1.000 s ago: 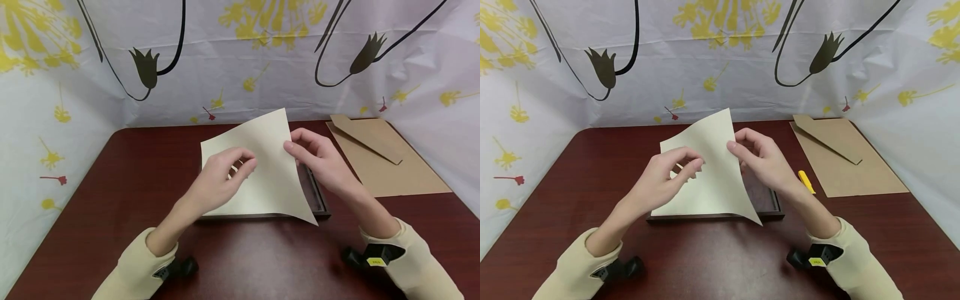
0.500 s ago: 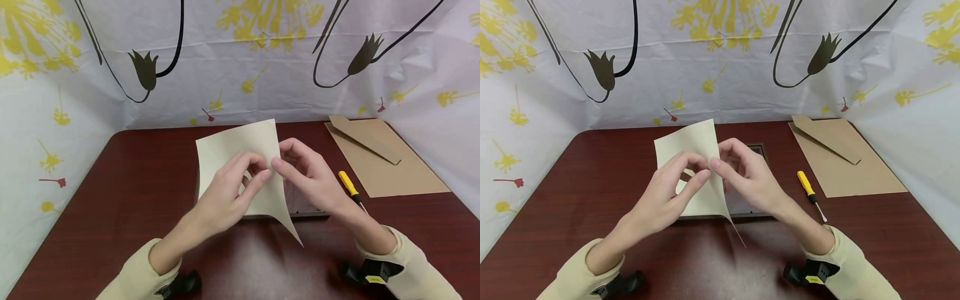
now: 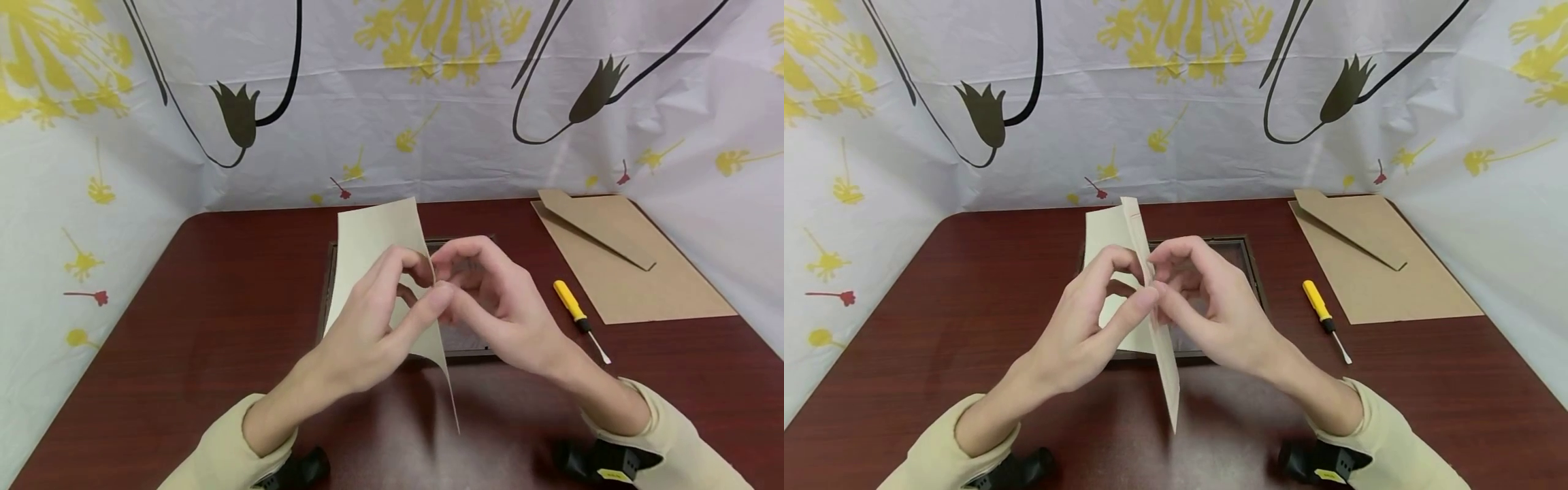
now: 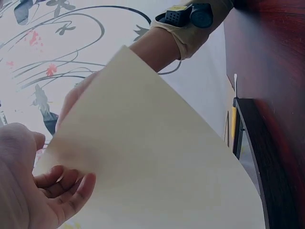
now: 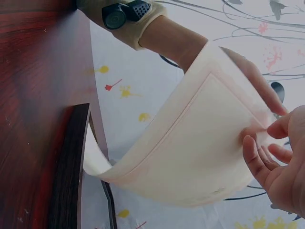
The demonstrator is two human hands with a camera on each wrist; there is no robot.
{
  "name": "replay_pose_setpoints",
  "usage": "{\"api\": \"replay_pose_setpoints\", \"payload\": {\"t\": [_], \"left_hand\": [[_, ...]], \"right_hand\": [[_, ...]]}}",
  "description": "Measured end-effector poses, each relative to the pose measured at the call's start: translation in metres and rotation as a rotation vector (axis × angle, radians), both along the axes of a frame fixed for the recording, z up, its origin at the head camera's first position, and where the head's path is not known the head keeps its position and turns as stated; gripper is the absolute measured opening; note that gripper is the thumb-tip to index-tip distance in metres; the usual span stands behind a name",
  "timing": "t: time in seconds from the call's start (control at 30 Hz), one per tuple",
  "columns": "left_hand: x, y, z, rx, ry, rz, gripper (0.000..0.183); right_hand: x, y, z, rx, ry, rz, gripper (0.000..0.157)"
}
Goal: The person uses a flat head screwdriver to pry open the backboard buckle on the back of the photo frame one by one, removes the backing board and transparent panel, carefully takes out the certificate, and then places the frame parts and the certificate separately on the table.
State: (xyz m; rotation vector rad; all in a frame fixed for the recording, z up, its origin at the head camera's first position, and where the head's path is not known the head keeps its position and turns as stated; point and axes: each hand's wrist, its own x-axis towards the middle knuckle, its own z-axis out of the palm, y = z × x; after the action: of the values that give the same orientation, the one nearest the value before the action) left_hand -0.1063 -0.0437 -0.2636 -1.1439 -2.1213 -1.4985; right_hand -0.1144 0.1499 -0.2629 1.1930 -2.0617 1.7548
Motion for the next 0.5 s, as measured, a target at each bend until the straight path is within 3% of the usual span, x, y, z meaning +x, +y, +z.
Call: {"api": "replay_pose_setpoints", "payload": {"t": [0.2, 0.5], "left_hand": [[0.0008, 0.0006, 0.0006, 0.066, 0.041, 0.017, 0.014], [-0.0083, -0.0067, 0.0040, 0.078, 0.184, 0.193, 0.005]], "right_hand": [[0.0036, -0.0048, -0.0011, -0.026, 0.037, -0.041, 0.031], [-0.0006, -0.0072, -0.0031, 0.025, 0.037, -0.098, 0.038]]}}
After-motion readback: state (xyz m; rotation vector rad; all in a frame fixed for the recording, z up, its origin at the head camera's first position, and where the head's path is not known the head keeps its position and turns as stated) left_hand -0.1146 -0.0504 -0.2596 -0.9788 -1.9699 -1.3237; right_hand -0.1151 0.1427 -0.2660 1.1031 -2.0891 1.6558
